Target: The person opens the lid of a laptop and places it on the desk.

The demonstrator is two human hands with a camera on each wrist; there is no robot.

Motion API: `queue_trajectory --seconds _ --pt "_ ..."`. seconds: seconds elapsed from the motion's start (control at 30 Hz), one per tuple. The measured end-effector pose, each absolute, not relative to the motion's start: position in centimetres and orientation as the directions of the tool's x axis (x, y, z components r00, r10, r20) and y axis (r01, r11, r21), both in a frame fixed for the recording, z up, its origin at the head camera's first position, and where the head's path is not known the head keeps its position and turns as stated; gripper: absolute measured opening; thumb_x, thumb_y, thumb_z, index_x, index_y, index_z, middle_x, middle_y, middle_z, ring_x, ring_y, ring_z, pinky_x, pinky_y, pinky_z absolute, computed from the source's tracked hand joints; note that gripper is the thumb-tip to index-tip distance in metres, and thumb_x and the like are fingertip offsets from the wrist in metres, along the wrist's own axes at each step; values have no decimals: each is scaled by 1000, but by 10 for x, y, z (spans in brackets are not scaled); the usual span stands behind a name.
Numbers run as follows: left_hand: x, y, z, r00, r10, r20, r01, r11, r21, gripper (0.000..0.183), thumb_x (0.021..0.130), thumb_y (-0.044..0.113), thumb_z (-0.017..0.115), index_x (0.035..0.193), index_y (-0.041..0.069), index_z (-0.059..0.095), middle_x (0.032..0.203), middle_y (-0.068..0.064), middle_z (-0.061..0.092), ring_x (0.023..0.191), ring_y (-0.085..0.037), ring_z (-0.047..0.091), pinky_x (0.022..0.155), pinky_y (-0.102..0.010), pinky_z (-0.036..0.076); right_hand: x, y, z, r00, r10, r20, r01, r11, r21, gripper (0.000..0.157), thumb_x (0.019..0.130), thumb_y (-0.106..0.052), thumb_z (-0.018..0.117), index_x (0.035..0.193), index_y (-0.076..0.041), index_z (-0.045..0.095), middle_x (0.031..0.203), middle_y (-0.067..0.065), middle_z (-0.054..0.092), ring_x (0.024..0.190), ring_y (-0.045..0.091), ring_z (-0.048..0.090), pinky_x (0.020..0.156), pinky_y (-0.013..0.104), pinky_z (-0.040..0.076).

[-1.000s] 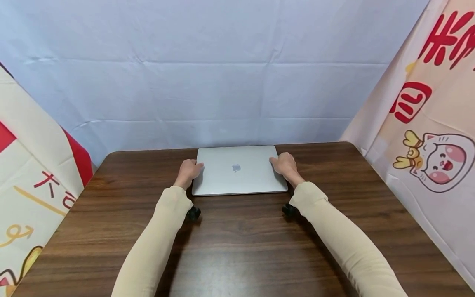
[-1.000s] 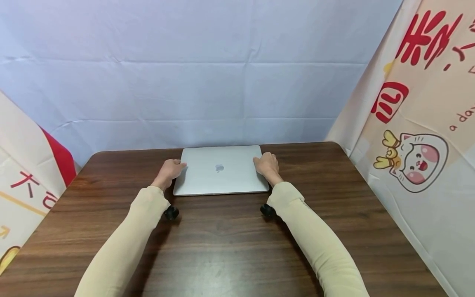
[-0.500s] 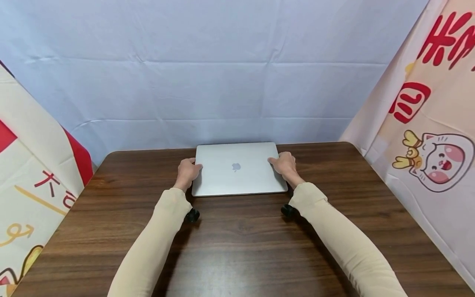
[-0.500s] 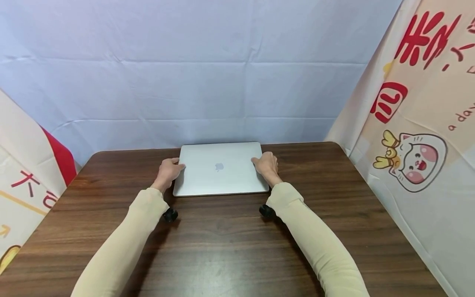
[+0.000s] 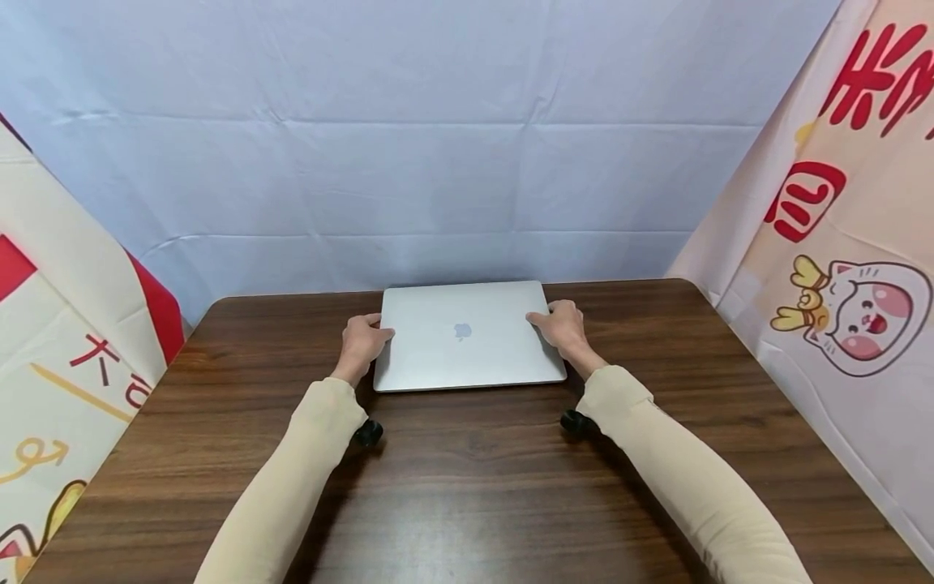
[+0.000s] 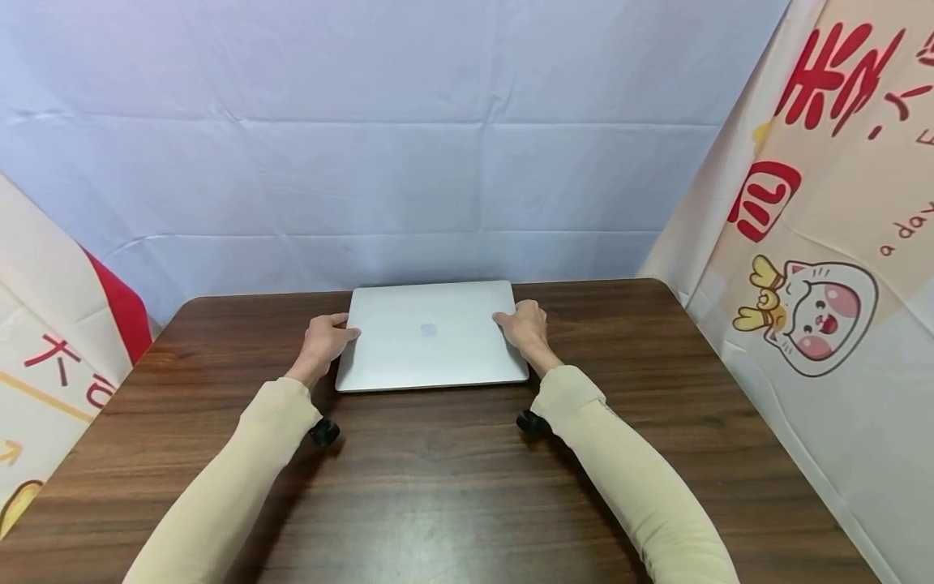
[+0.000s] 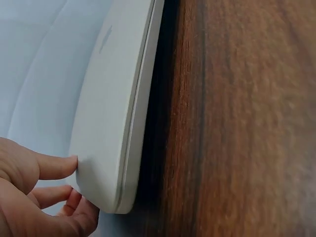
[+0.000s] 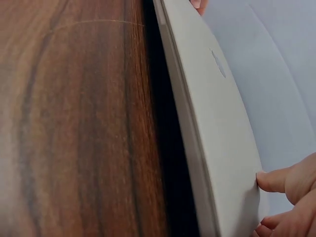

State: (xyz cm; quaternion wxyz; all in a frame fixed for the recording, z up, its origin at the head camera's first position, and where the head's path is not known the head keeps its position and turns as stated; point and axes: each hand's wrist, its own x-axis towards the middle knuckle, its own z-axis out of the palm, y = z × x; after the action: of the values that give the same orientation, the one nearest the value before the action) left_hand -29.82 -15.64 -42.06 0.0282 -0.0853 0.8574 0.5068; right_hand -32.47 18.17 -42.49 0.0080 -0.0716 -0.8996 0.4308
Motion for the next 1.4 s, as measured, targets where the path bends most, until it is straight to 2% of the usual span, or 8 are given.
queue_trajectory --seconds 0.3,0.53,0.9,1.23,1.33,1.4 --pt "-285 -162 -409 -986 -95 -134 -163 478 863 56 104 11 60 155 -5 41 153 -26 45 140 -36 46 109 -49 44 -311 184 -416 -994 94 -54 100 611 -785 53 101 -23 67 63 -13 33 52 -3 22 48 12 20 51 30 27" --pt "-275 -167 -404 -989 -87 -123 -150 498 854 56 104 12 61 154 -5 42 152 -25 47 140 -35 46 110 -48 42 -298 186 -411 -997 62 -53 80 611 -787 53 102 -25 67 62 -13 33 51 -3 25 45 11 22 49 30 29" --pt "-251 -167 -399 -993 -43 -114 -120 488 864 57 104 14 61 154 -5 41 152 -27 46 141 -37 45 110 -50 42 -271 192 -403 -998 48 -39 61 625 -778 52 102 -26 66 65 -13 32 55 -3 23 50 12 20 51 30 26" --pt "-225 -169 -402 -993 -36 -111 -115 498 859 54 103 13 64 149 -8 47 131 -24 59 117 -34 59 96 -47 50 -242 201 -399 -995 -3 -96 73 627 -776 52 101 -29 67 66 -15 30 55 -4 22 49 11 18 49 29 24" --pt "-216 -171 -404 -993 -45 -113 -120 511 851 54 102 14 65 148 -8 49 129 -23 61 113 -33 61 93 -44 50 -235 201 -399 -993 -11 -115 82 633 -770 48 101 -30 67 70 -11 36 55 -4 22 49 11 19 49 29 24" --pt "-210 -172 -405 -992 -47 -115 -123 521 845 54 102 14 66 148 -9 49 128 -24 61 112 -32 61 91 -43 51 -230 201 -399 -992 -20 -123 82 635 -768 38 101 -30 67 81 -3 50 55 -4 25 49 11 22 49 29 26"
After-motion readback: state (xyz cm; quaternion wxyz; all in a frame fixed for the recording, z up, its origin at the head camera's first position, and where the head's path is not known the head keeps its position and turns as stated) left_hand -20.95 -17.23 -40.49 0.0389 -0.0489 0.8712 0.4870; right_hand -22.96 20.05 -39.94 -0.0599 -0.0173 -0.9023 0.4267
